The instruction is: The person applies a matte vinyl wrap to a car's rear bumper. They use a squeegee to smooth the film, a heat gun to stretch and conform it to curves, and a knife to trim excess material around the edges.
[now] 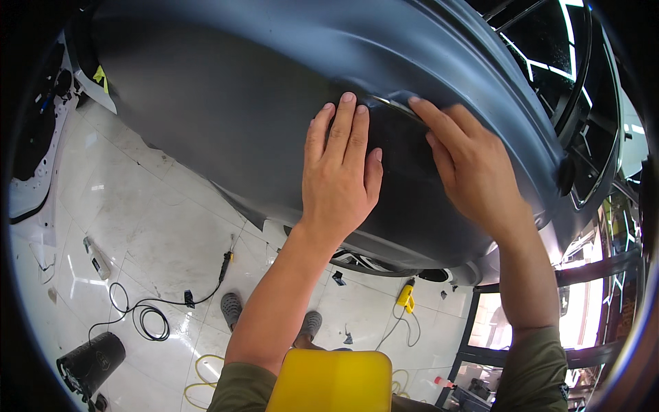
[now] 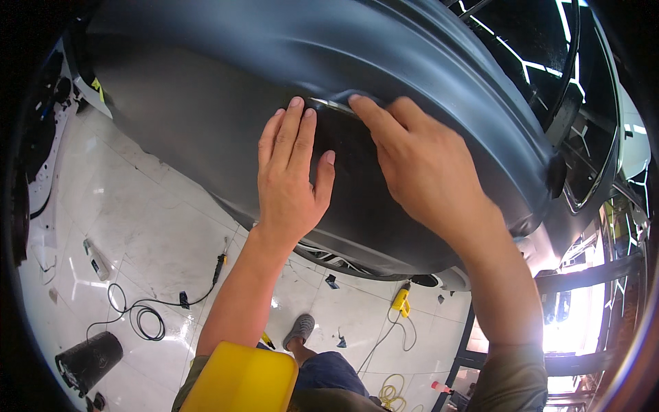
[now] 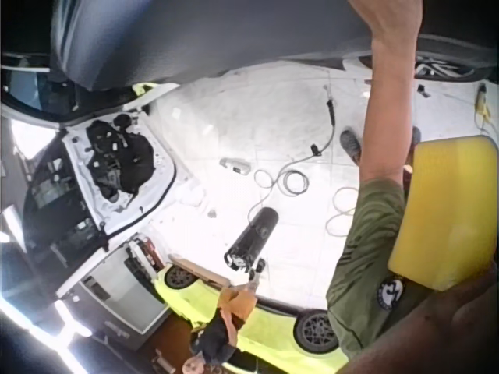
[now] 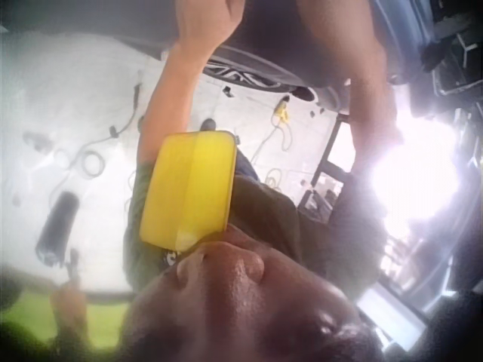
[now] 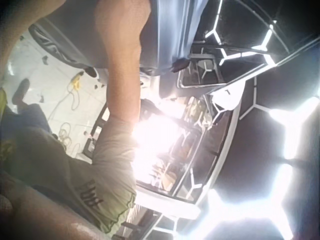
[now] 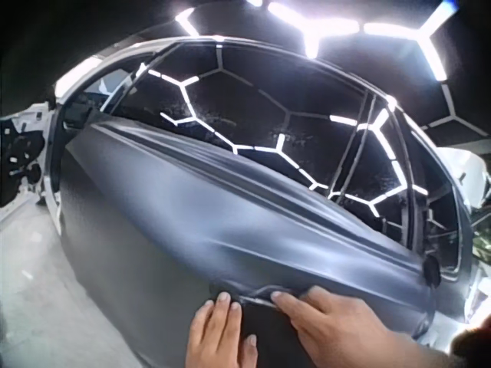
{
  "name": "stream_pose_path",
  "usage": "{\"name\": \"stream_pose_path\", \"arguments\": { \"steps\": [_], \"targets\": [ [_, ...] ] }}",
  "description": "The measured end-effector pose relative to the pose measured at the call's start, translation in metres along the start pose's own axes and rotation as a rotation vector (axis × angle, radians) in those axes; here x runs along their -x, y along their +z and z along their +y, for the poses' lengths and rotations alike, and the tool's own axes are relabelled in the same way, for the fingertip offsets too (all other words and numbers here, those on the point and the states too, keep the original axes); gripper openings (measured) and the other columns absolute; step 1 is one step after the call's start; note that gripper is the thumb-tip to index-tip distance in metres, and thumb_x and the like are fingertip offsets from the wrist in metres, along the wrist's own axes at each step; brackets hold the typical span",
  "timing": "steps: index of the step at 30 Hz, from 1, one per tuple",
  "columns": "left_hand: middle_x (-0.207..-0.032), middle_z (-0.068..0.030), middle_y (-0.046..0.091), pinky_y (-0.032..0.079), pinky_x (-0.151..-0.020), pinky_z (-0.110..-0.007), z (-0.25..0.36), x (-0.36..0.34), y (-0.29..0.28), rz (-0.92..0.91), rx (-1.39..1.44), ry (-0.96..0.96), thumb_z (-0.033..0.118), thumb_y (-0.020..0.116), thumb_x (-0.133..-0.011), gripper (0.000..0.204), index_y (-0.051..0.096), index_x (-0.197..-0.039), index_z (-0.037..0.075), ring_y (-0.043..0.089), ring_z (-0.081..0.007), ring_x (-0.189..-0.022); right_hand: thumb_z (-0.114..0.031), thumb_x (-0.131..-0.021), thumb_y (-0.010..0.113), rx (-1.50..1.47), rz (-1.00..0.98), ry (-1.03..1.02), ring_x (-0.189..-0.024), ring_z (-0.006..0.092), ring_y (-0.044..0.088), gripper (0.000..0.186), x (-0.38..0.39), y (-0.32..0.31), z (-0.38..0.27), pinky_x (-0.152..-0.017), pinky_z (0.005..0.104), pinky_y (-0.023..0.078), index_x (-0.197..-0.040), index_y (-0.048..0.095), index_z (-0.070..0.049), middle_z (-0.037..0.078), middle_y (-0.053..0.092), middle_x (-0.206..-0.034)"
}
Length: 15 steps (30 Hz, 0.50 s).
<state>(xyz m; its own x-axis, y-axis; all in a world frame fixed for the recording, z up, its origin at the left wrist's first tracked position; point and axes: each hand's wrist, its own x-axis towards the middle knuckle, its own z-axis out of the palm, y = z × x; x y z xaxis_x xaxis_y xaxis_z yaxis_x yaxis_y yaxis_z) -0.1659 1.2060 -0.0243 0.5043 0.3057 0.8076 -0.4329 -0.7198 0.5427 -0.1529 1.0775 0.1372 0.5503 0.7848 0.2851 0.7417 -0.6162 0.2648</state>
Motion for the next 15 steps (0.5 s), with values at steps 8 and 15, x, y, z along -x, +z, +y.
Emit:
{"name": "stream_pose_path", "arguments": {
  "steps": [8,15],
  "targets": [
    [-0.140,-0.0188,0.049,0.041,-0.102,-0.046,-0.002,-0.003,-0.005,-0.046,-0.026,-0.014,0.016,0.064,-0.084,0.050,0.054,-0.130,-0.004,0.046,-0.0391,-0.123,-0.005,-0.086,0.060,0.151,-0.066,-0.143,-0.076,0.0315,0.063,0.039,-0.036,-0.009,0.006,-0.065,0.0410,0.051,-0.124,0.058,-0.010,0.011,0.059,-0.091],
    [-0.140,-0.0136,0.051,0.043,-0.099,-0.046,0.000,-0.003,-0.008,-0.057,-0.075,0.033,0.018,0.066,-0.083,0.051,0.055,-0.129,-0.001,0.046,-0.0384,-0.121,-0.003,-0.078,0.062,0.262,-0.108,-0.247,-0.073,0.0322,0.063,0.044,-0.047,-0.013,0.010,-0.063,0.0406,0.050,-0.121,0.060,-0.008,0.011,0.060,-0.089]
  ]
}}
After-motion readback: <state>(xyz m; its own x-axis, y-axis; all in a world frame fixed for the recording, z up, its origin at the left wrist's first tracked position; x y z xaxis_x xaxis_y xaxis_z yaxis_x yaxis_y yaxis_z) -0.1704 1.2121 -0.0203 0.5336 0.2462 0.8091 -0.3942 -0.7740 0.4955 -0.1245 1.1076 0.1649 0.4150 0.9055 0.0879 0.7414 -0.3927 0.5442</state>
